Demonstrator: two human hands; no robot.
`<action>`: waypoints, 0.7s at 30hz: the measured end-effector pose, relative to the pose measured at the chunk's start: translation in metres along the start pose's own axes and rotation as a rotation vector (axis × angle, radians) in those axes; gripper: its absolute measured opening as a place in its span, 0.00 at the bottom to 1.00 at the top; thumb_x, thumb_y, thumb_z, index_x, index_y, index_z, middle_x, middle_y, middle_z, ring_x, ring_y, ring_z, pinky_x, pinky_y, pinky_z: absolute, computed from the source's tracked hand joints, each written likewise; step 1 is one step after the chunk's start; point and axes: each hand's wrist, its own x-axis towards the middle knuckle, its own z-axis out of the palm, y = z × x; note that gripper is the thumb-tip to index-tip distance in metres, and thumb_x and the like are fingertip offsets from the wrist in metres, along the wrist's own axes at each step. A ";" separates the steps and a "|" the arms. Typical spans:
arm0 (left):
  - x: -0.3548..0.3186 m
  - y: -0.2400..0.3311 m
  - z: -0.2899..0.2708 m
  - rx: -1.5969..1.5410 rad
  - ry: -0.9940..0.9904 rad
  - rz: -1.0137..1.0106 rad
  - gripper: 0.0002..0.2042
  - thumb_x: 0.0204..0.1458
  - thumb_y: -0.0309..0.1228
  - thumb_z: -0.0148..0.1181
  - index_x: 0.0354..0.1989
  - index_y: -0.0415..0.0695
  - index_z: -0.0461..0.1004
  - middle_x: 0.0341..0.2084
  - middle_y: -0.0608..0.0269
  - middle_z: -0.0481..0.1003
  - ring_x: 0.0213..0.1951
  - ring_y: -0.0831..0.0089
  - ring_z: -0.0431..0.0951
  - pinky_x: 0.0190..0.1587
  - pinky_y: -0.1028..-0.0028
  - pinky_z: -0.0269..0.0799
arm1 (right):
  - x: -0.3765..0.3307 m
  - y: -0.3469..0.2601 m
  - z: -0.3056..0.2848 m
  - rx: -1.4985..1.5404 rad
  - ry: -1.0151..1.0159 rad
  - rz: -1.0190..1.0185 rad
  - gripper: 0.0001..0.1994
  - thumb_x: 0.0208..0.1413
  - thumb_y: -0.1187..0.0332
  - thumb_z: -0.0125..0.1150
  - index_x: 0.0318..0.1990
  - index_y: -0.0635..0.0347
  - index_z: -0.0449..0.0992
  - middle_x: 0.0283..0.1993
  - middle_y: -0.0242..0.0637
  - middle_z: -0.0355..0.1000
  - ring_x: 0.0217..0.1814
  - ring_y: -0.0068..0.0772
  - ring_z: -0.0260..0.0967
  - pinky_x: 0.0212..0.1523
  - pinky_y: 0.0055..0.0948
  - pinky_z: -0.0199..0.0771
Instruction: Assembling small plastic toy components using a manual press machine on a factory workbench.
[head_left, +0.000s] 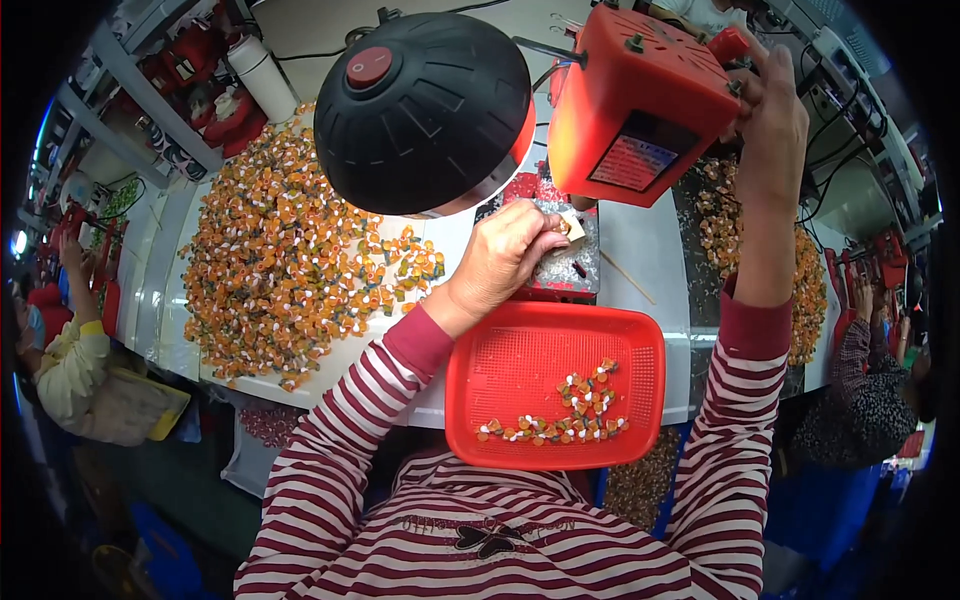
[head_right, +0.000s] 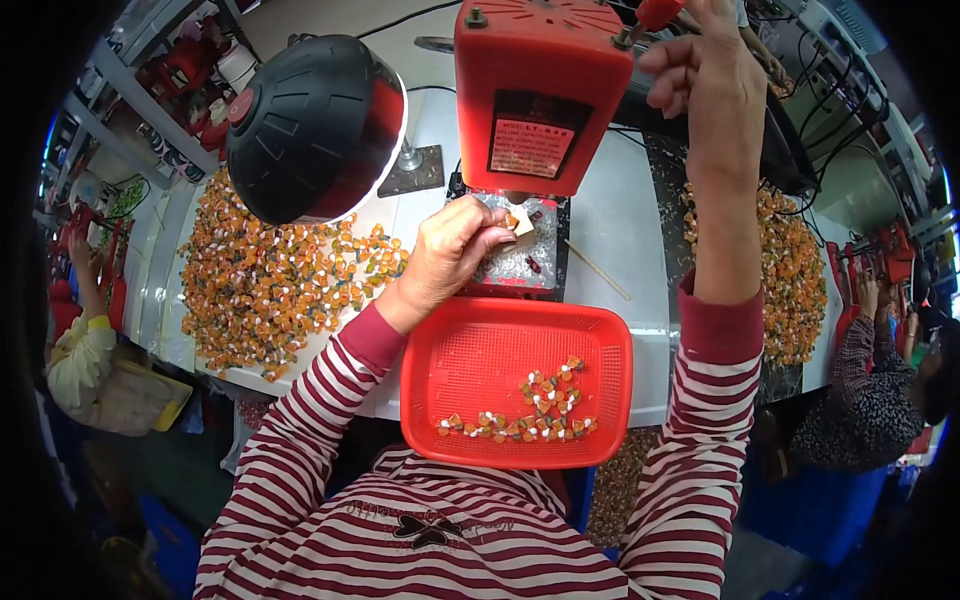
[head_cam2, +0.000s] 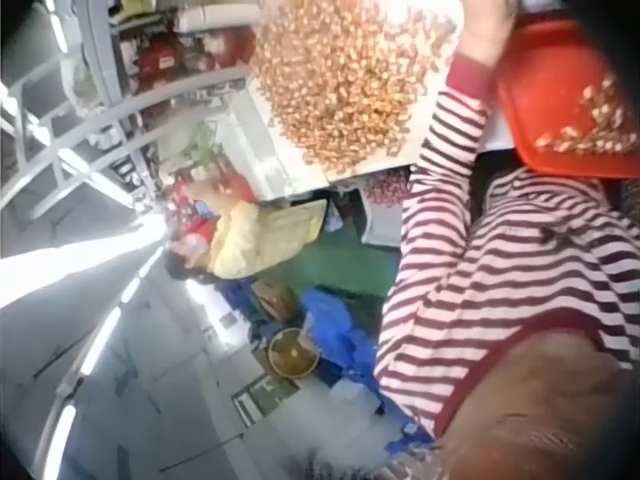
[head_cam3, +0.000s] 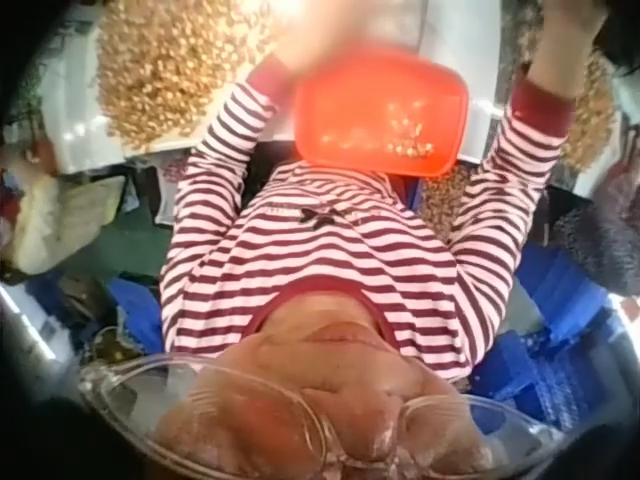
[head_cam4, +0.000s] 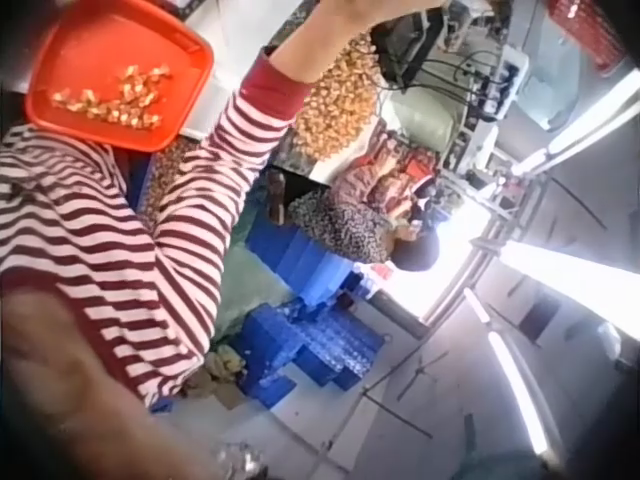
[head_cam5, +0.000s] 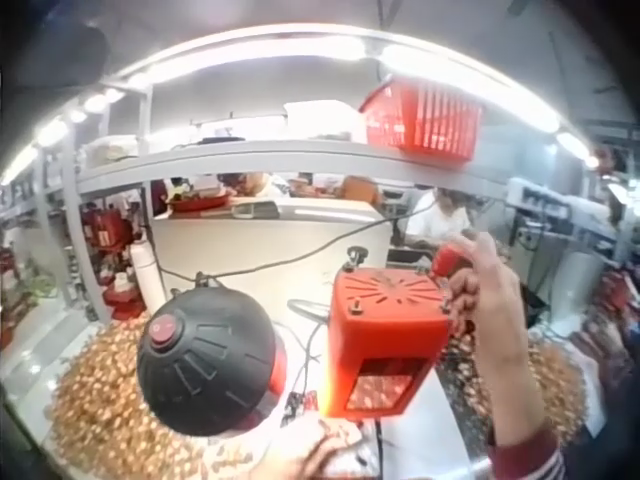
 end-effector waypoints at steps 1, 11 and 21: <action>0.003 0.001 0.002 0.020 0.006 0.016 0.09 0.40 0.22 0.65 0.27 0.36 0.70 0.22 0.56 0.71 0.24 0.62 0.73 0.28 0.70 0.69 | 0.011 -0.001 -0.003 0.022 -0.037 -0.079 0.26 0.60 0.46 0.39 0.36 0.63 0.73 0.19 0.29 0.66 0.15 0.13 0.57 0.17 0.14 0.54; 0.004 -0.007 -0.010 0.050 -0.054 0.088 0.09 0.40 0.21 0.64 0.28 0.37 0.70 0.23 0.56 0.72 0.26 0.61 0.74 0.29 0.69 0.70 | -0.065 0.000 0.023 -0.190 0.056 -0.032 0.20 0.61 0.56 0.39 0.30 0.63 0.73 0.18 0.29 0.65 0.16 0.14 0.56 0.17 0.16 0.53; 0.001 -0.010 -0.007 -0.043 0.008 0.070 0.08 0.42 0.23 0.62 0.27 0.37 0.69 0.21 0.57 0.68 0.25 0.61 0.71 0.28 0.68 0.68 | -0.096 0.020 0.035 -0.100 0.105 -0.012 0.18 0.59 0.62 0.36 0.32 0.65 0.71 0.21 0.30 0.66 0.19 0.15 0.59 0.19 0.16 0.58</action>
